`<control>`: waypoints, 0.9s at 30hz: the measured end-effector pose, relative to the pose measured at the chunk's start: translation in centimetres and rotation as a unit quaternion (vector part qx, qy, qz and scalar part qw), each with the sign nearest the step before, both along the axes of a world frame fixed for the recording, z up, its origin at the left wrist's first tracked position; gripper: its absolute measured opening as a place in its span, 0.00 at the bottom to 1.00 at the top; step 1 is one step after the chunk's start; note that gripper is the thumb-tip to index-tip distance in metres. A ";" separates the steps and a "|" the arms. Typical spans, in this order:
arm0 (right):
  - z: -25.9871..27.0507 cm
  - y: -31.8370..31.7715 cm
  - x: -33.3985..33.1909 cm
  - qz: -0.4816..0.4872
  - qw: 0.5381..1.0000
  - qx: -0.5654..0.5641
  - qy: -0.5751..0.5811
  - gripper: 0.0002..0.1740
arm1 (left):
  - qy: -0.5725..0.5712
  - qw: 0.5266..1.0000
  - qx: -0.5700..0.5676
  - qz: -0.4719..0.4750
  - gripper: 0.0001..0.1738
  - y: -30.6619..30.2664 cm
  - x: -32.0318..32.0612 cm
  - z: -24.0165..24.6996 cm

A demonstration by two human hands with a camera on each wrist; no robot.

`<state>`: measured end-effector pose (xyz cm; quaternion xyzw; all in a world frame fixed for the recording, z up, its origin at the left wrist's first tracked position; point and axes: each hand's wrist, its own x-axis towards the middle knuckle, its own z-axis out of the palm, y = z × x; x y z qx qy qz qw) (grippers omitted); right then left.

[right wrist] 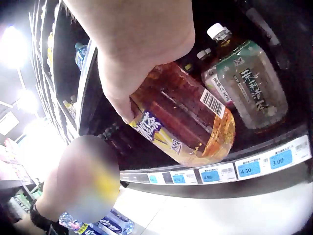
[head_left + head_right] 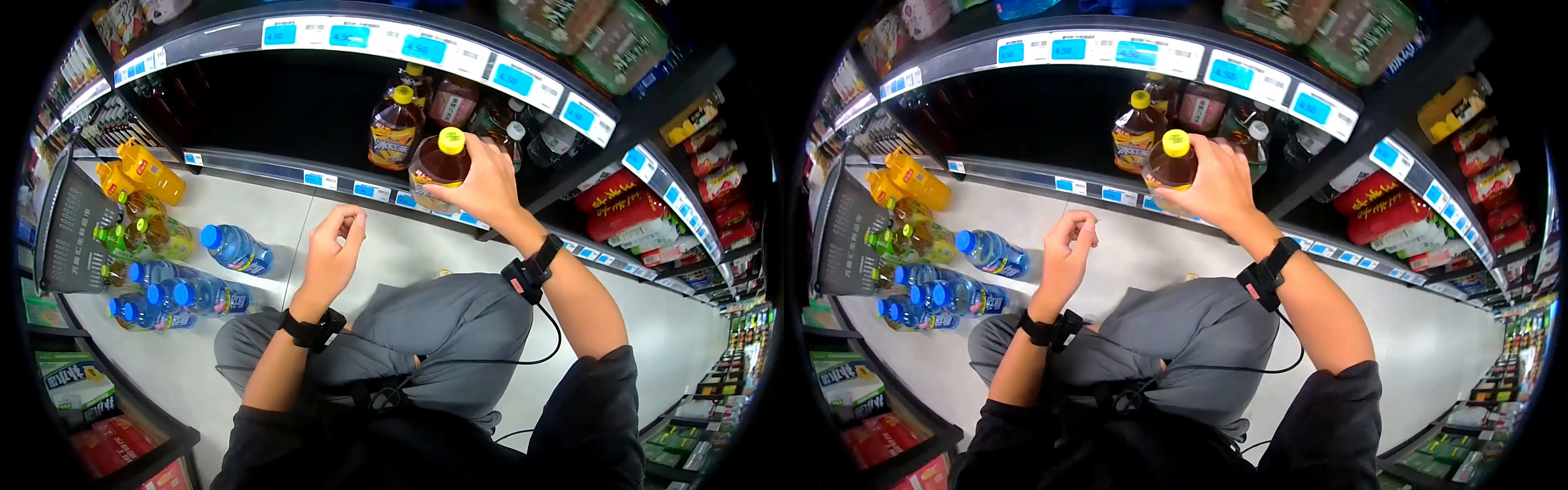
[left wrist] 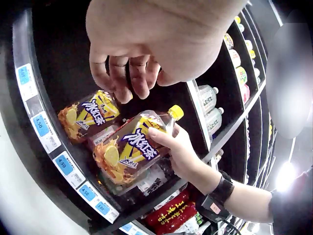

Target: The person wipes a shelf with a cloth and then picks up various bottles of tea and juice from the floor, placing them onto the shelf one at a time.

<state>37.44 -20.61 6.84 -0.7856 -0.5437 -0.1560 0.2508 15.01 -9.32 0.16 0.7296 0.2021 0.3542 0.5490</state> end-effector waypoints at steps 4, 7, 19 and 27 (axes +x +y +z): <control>0.1 2.0 1.2 -0.038 0.996 -0.083 0.014 0.42 | -0.020 0.999 -0.017 0.029 0.05 0.4 -0.4 -1.5; 0.3 3.1 2.4 -0.050 0.989 -0.135 0.034 0.44 | -0.018 0.999 0.000 0.042 0.04 -0.4 -1.0 -1.1; -0.9 4.5 3.3 -0.113 0.972 -0.197 -0.052 0.48 | -0.030 0.998 0.054 0.031 0.02 -0.7 -1.3 -1.8; 0.8 5.1 3.9 -0.116 0.980 -0.128 0.102 0.50 | -0.021 0.998 0.056 0.018 0.01 -0.7 -1.4 -1.5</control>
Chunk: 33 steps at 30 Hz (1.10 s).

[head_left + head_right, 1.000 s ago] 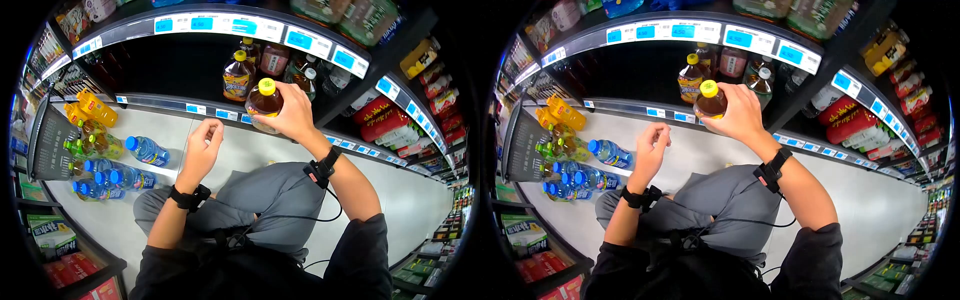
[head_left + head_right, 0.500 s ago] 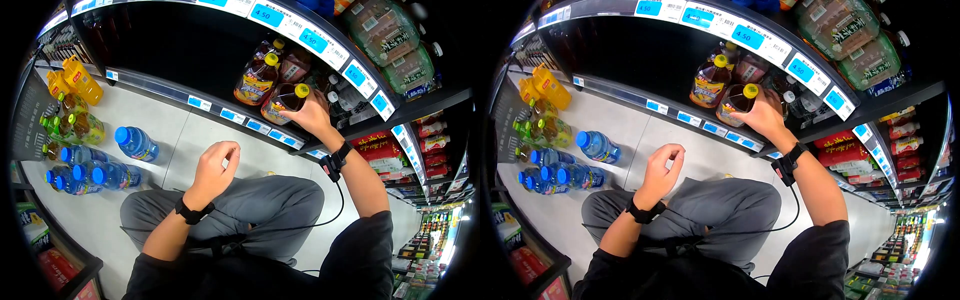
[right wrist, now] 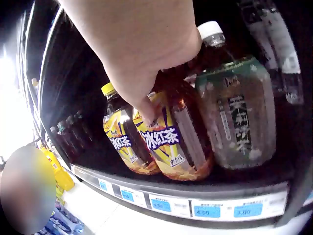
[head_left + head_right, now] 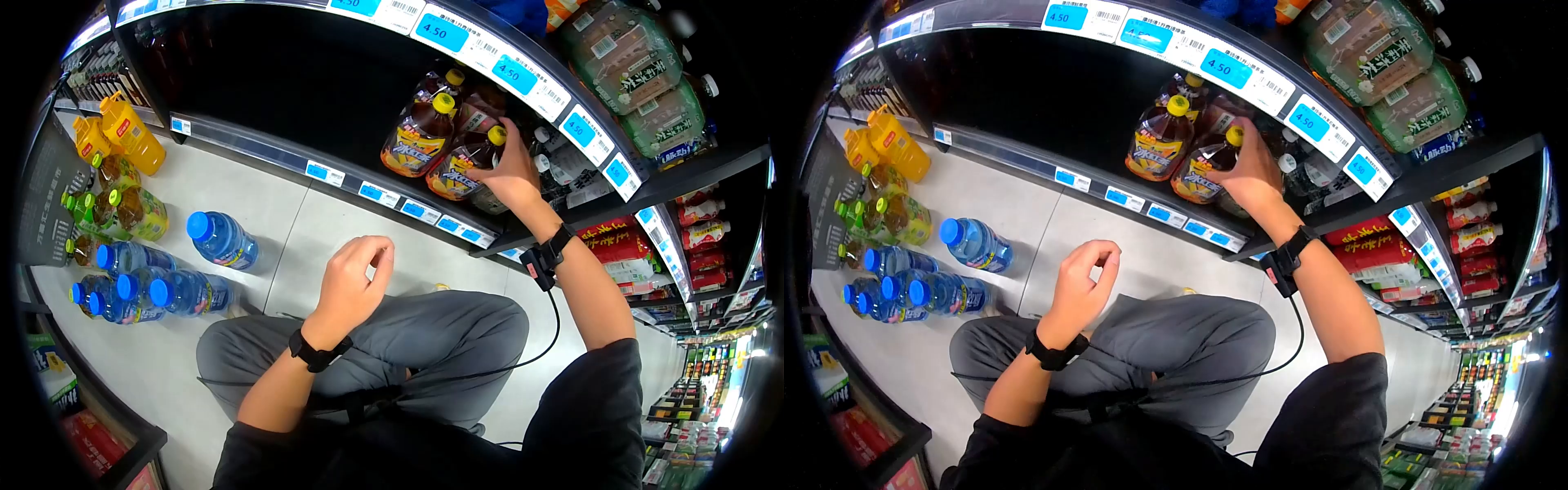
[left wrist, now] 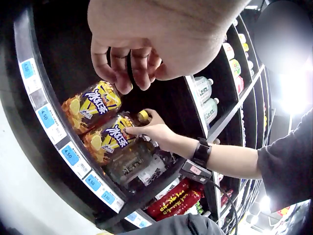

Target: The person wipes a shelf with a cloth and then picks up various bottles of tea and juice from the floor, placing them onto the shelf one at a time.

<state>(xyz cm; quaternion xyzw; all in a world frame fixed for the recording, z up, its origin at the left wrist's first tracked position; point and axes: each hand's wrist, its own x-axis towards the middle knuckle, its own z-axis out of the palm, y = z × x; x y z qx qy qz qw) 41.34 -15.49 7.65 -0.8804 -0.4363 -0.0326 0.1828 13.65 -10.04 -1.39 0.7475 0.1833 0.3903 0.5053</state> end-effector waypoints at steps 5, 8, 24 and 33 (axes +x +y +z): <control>0.7 0.7 -0.1 0.101 0.959 -0.144 -0.222 0.39 | 0.005 1.000 0.001 -0.005 0.01 -0.1 -0.2 -0.1; 0.8 1.5 0.3 0.101 0.947 -0.180 -0.246 0.39 | 0.006 1.000 -0.002 -0.005 0.01 0.0 -0.3 -0.1; -2.4 4.8 7.7 0.113 0.940 -0.096 -0.308 0.40 | -0.019 1.000 0.018 0.015 0.03 0.3 -0.5 0.1; -2.7 6.0 9.1 0.134 0.974 -0.124 -0.132 0.42 | -0.065 0.995 0.057 0.048 0.03 0.3 -1.0 -0.1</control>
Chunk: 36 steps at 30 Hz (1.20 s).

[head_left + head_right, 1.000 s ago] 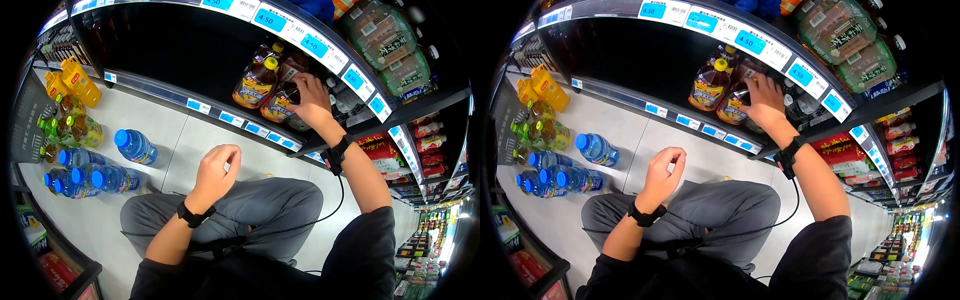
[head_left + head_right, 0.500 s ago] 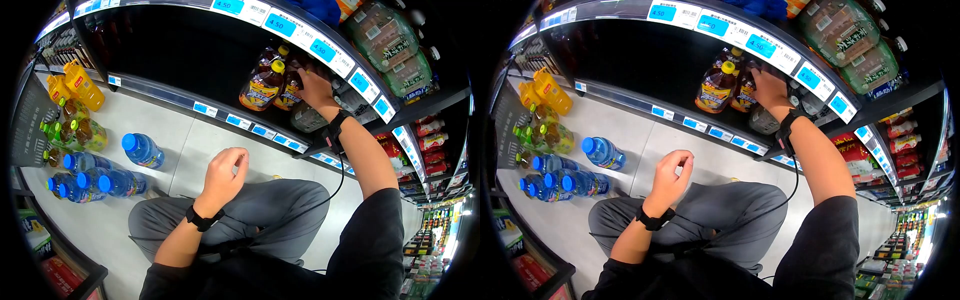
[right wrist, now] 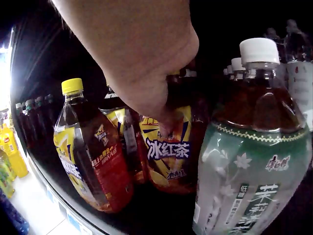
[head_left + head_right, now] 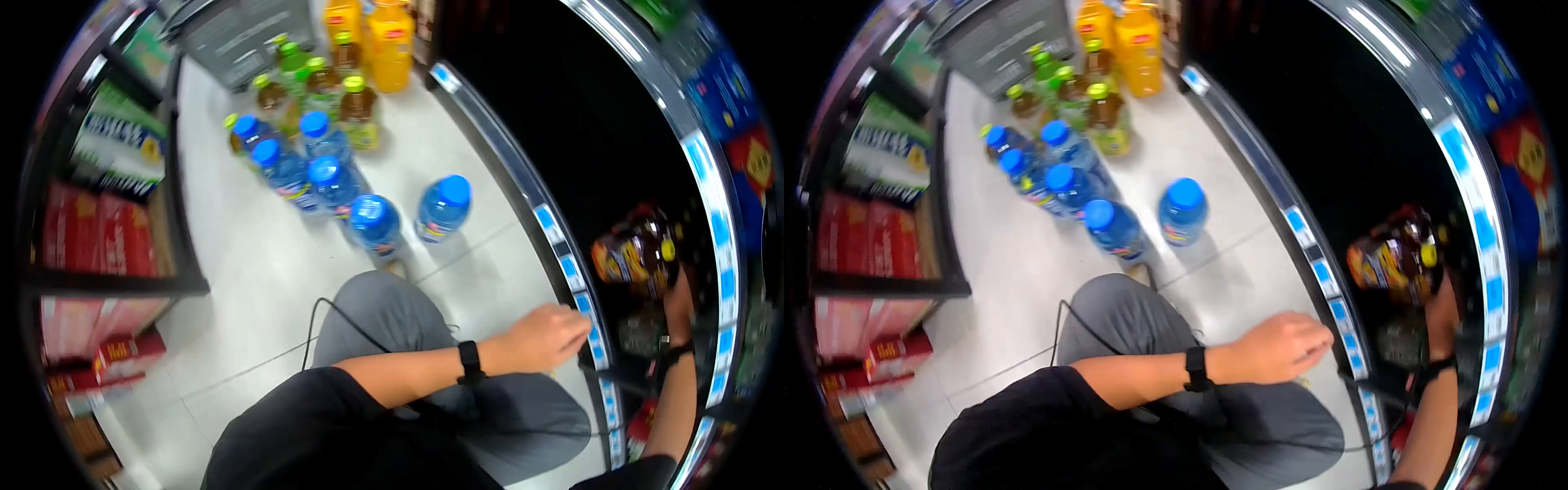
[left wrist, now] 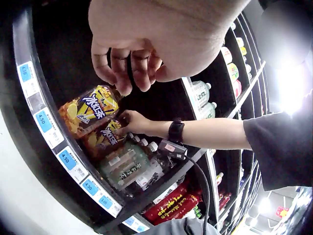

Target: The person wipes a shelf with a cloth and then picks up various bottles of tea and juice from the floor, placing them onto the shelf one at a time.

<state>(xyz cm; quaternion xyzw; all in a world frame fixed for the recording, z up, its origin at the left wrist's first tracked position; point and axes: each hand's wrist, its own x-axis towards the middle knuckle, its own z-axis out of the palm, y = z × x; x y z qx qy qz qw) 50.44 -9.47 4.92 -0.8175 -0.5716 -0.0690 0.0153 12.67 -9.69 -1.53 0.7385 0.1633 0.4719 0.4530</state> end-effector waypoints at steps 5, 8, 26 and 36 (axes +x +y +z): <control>0.4 -0.3 -1.4 -0.072 0.995 -0.049 -0.048 0.41 | 0.015 0.999 0.021 0.030 0.03 0.5 0.0 0.0; 0.8 -1.5 -4.8 0.036 0.987 0.037 -0.149 0.33 | -0.026 0.998 0.025 0.044 0.03 1.4 0.0 -0.3; 4.9 -22.9 -17.7 -0.016 0.986 -0.066 0.152 0.16 | 0.177 0.971 0.007 0.160 0.07 18.7 -15.4 11.7; -2.0 -26.6 -16.7 -0.076 0.957 -0.041 0.279 0.14 | 0.548 0.782 0.016 0.296 0.15 32.9 -25.7 7.3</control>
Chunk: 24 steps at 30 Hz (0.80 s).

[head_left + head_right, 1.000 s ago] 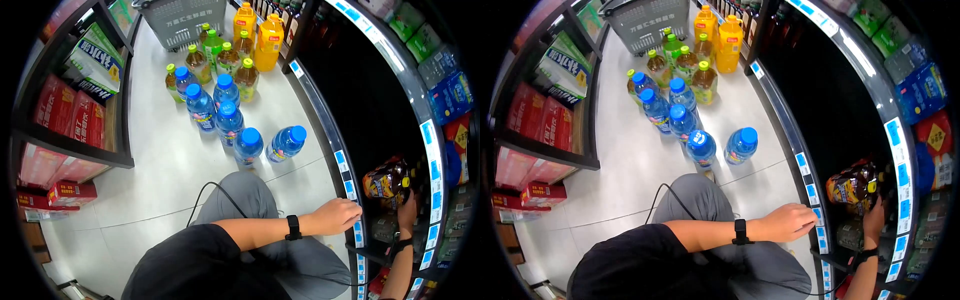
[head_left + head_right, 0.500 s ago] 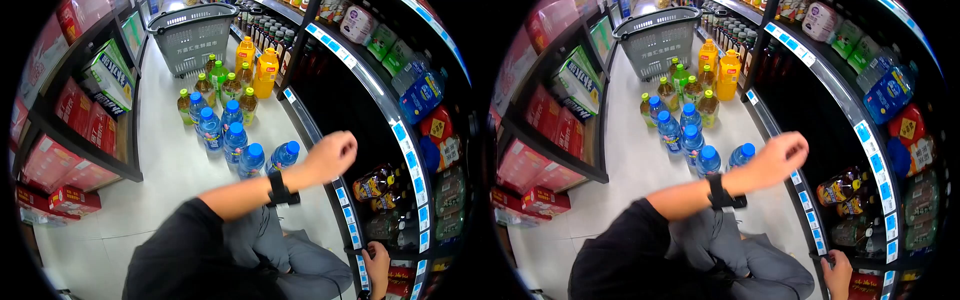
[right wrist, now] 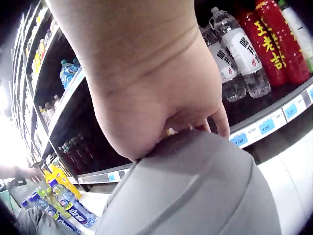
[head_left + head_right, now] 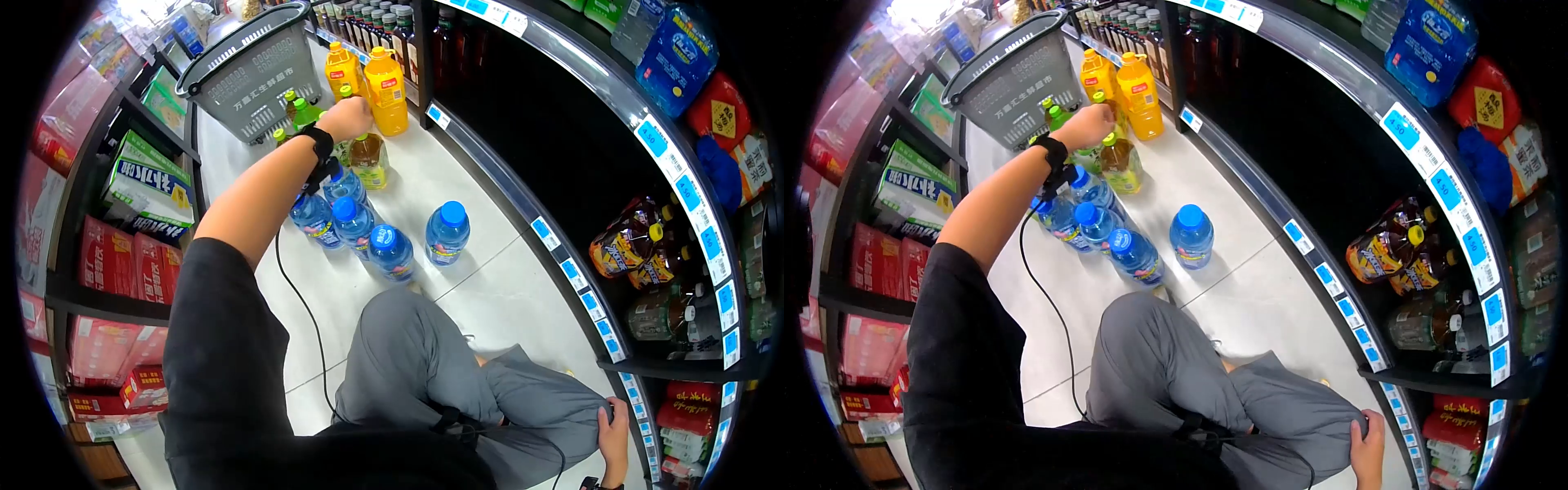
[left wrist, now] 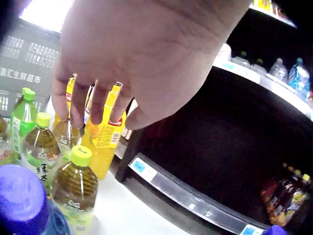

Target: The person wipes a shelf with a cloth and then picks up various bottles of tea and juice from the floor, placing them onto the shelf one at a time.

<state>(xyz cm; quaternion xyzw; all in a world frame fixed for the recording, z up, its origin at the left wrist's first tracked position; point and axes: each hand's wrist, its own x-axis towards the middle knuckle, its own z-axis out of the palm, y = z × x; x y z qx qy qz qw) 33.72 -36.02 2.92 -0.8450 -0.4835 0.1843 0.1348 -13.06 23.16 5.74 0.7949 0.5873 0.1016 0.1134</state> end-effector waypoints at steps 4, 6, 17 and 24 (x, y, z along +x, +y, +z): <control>-1.6 0.3 -0.7 -0.048 0.998 0.030 0.007 0.15 | 0.103 0.994 -0.040 -0.021 0.22 4.2 -1.0 -2.8; -2.2 0.4 -1.0 -0.085 0.995 0.051 0.016 0.14 | 0.156 0.977 -0.144 0.035 0.17 3.5 0.5 -1.2; -2.2 1.1 -0.8 -0.107 0.989 0.086 0.055 0.12 | 0.168 0.965 -0.191 0.069 0.21 6.1 1.7 -5.1; -2.2 0.9 -0.7 -0.100 0.989 0.101 0.046 0.12 | 0.283 0.955 -0.010 -0.091 0.15 5.9 2.3 -6.4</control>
